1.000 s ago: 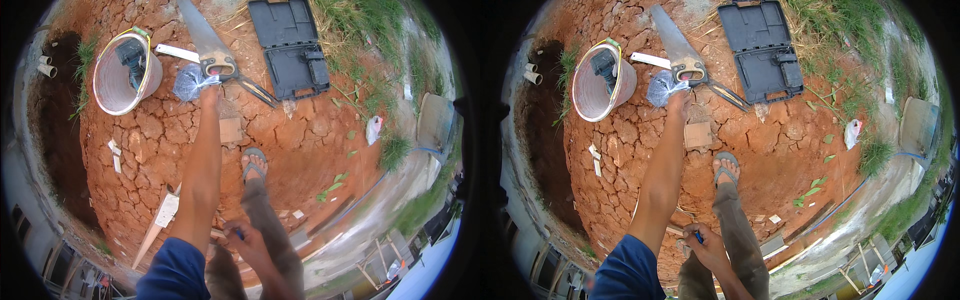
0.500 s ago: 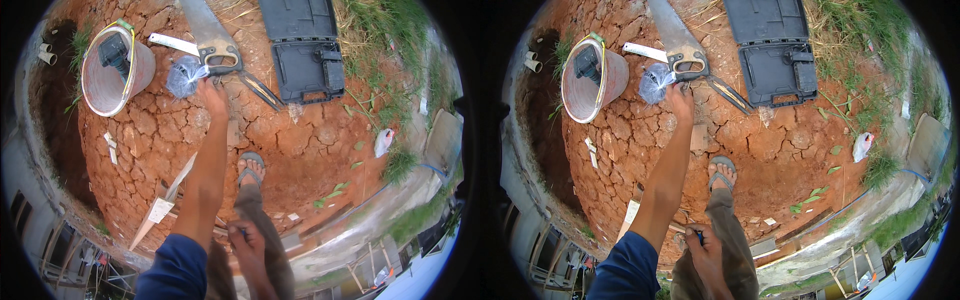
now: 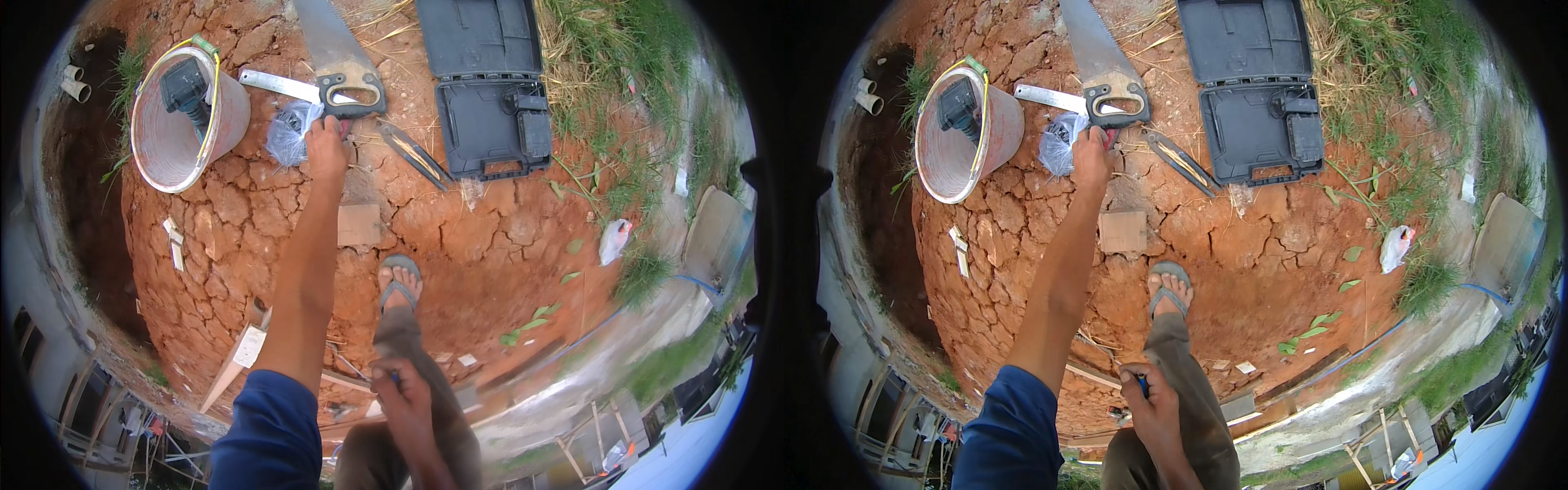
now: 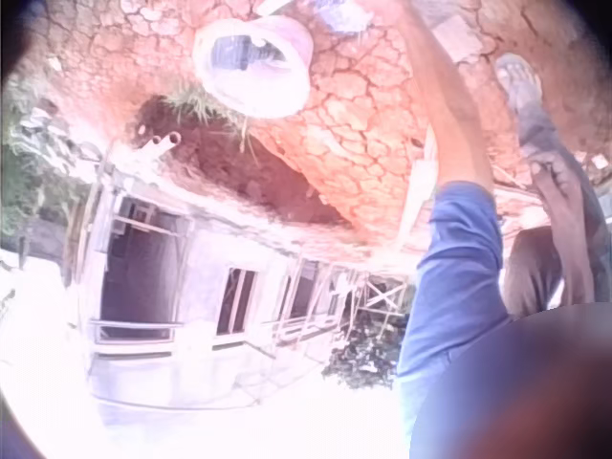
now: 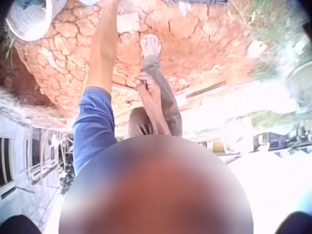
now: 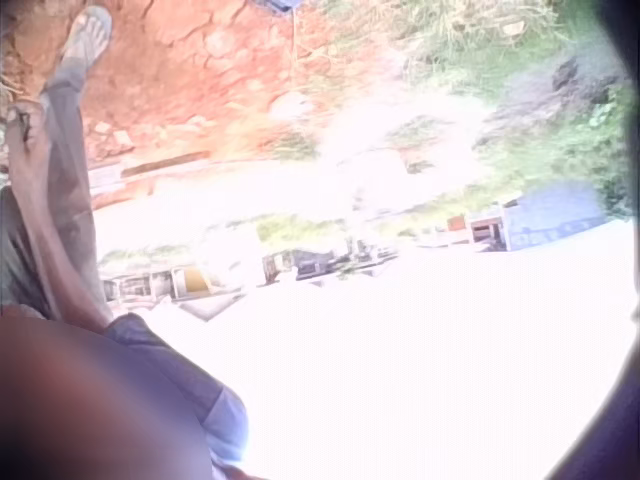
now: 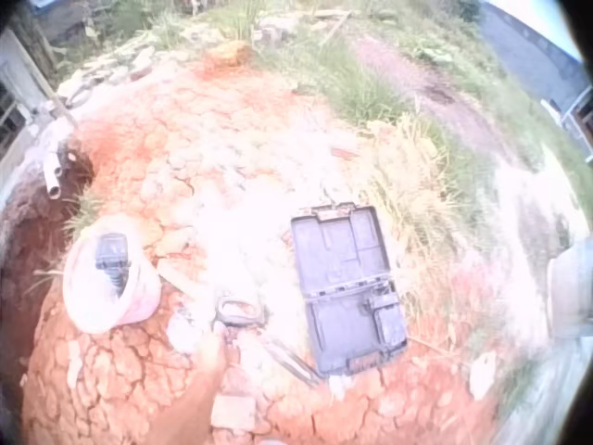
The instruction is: The person measures a wooden plank with a tape measure, marks it with a pencil using a try square, and then cuts the plank with a hand saw. The cut piece is separated and set aside.
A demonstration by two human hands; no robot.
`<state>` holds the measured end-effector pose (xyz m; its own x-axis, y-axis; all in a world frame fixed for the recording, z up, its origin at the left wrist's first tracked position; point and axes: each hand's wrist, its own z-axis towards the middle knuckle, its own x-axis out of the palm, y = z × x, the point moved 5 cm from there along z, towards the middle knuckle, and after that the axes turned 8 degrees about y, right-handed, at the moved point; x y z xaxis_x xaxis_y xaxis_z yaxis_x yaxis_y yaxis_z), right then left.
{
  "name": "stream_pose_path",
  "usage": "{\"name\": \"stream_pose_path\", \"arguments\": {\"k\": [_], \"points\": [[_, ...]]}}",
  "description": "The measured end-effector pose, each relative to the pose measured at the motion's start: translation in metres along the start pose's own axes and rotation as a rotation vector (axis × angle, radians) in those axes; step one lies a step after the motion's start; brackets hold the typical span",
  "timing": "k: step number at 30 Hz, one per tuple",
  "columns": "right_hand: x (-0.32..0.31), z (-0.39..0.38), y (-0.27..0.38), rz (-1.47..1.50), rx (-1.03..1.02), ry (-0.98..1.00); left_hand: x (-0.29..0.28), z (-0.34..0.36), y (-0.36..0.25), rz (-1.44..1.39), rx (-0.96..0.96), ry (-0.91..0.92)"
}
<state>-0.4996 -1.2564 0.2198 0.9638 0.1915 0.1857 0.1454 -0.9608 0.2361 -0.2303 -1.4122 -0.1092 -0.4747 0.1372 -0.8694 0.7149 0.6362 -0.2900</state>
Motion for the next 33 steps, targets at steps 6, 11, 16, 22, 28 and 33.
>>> {"name": "stream_pose_path", "arguments": {"k": [6,11,16,22,28,33], "points": [[0.006,0.006,-0.002,-0.171,-0.115,0.023,0.022,-0.01,0.008,-0.348,-0.184,-0.09],[0.01,0.006,-0.019,-0.378,-0.075,0.062,0.03,-0.008,0.02,-0.87,-0.102,0.019],[0.019,0.005,-0.029,-0.557,-0.12,0.136,0.004,-0.049,0.011,-1.67,-0.337,0.355],[-0.02,0.011,-0.06,-1.057,0.036,0.18,-0.109,-0.196,-0.076,-1.879,0.102,0.574],[-0.056,0.009,-0.108,1.239,0.276,0.466,-0.22,-0.421,-0.087,-1.797,0.04,0.291],[-0.071,-0.022,-0.097,-0.378,0.239,0.56,-0.221,-0.596,-0.136,-1.963,-0.489,0.039]]}}
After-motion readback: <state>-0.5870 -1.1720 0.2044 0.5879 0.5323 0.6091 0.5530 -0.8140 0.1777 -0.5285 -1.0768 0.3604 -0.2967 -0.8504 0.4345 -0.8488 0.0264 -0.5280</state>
